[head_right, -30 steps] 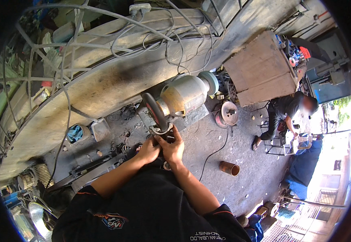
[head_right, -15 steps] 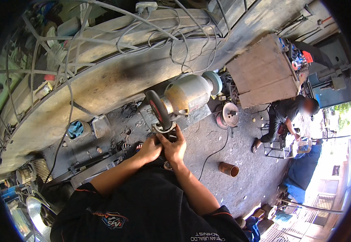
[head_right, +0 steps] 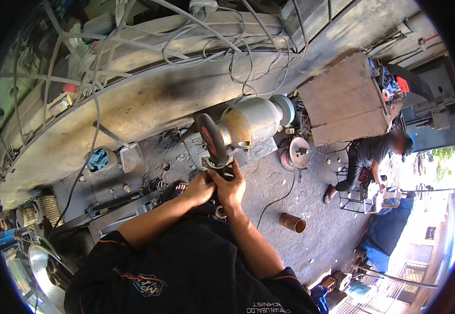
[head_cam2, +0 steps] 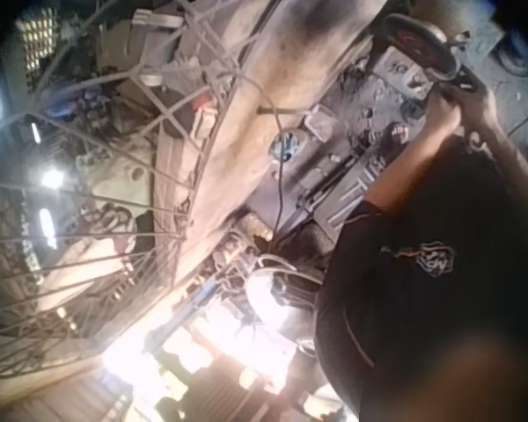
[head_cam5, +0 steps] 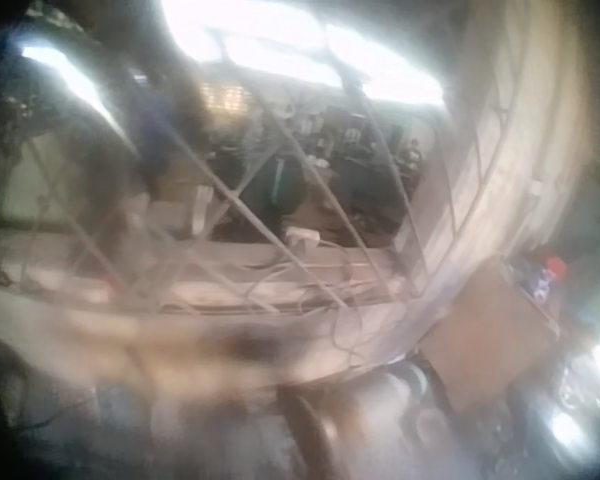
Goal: The person uses a bench grinder to smooth the edges of small metal parts. They repeatedly press the parts against the spinning wheel, rotate them to grind different sides, and place finished pieces into a metal bowl. The person also adjusts the camera headstrap at the end.
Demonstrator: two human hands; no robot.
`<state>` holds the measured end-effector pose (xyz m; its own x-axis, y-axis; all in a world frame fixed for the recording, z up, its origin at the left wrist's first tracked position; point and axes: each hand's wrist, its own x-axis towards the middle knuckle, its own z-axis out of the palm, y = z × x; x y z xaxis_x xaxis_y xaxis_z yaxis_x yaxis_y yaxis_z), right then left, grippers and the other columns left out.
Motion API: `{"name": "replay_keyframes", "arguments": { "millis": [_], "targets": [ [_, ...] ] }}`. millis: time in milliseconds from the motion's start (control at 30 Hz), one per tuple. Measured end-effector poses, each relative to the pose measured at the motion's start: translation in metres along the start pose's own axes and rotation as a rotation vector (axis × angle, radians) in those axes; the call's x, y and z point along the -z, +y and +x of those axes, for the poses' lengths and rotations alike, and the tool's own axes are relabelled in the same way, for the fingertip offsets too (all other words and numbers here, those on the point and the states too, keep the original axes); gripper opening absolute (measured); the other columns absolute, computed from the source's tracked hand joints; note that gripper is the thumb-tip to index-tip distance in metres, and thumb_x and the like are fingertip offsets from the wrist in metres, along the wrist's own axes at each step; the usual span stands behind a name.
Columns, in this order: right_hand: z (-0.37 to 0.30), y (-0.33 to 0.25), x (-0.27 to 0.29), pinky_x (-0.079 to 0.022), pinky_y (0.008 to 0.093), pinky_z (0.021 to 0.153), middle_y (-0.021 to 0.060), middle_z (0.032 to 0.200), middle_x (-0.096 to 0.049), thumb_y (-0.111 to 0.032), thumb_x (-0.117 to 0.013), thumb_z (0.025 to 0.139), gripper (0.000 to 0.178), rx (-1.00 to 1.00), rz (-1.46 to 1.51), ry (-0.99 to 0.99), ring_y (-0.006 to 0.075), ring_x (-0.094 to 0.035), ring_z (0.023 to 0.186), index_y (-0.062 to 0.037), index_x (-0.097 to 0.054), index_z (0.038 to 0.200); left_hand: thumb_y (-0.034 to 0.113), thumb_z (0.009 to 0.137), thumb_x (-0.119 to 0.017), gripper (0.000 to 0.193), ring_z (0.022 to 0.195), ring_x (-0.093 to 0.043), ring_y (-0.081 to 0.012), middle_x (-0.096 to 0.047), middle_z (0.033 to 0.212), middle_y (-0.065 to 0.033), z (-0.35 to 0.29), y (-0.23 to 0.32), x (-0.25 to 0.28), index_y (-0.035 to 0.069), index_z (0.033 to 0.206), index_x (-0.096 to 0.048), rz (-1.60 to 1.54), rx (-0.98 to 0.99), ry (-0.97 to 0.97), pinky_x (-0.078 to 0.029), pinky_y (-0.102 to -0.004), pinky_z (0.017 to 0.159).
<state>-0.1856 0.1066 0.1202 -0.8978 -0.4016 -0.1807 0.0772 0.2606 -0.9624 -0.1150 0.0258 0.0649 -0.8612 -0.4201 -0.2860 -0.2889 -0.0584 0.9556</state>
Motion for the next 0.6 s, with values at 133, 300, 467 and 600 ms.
{"name": "replay_keyframes", "arguments": {
  "millis": [133,300,467,600],
  "targets": [
    [0.002,0.002,0.005,-0.053,0.0256,0.075,0.0087,0.095,-0.072,-0.009,-0.083,0.078,0.048,0.008,0.002,0.007,0.0125,-0.065,0.082,-0.0003,-0.066,0.121,0.016,0.088,-0.054,0.036,0.103,-0.067,-0.0342,-0.069,0.107,-0.0274,0.003,0.007,-0.001,-0.007,0.113,-0.064,0.117,0.047,-0.018,-0.051,-0.0411,0.089],
    [0.009,0.006,0.009,-0.053,0.0257,0.075,0.0093,0.095,-0.072,-0.01,-0.083,0.077,0.049,-0.031,-0.089,0.021,0.0123,-0.065,0.081,-0.0001,-0.065,0.122,0.016,0.087,-0.055,0.035,0.102,-0.067,-0.0348,-0.069,0.107,-0.0266,0.007,0.007,-0.008,-0.007,0.113,-0.063,0.006,0.049,-0.017,-0.051,-0.0413,0.089],
    [0.001,0.002,0.002,-0.053,0.0268,0.074,0.0085,0.094,-0.072,-0.013,-0.085,0.076,0.053,-0.038,-0.042,-0.002,0.0126,-0.065,0.081,0.0015,-0.064,0.122,0.014,0.088,-0.055,0.035,0.104,-0.067,-0.0345,-0.069,0.109,-0.0258,-0.001,0.003,-0.001,-0.007,0.115,-0.062,-0.007,0.03,-0.006,-0.05,-0.0409,0.09],
    [-0.004,-0.001,0.001,-0.053,0.0276,0.076,0.0087,0.094,-0.073,-0.014,-0.085,0.076,0.055,-0.009,-0.077,-0.007,0.0127,-0.065,0.082,0.0039,-0.062,0.123,0.012,0.088,-0.054,0.034,0.107,-0.066,-0.037,-0.068,0.111,-0.0267,-0.009,0.006,0.001,-0.006,0.117,-0.062,-0.008,0.014,-0.007,-0.05,-0.0414,0.092]
  ]
}}
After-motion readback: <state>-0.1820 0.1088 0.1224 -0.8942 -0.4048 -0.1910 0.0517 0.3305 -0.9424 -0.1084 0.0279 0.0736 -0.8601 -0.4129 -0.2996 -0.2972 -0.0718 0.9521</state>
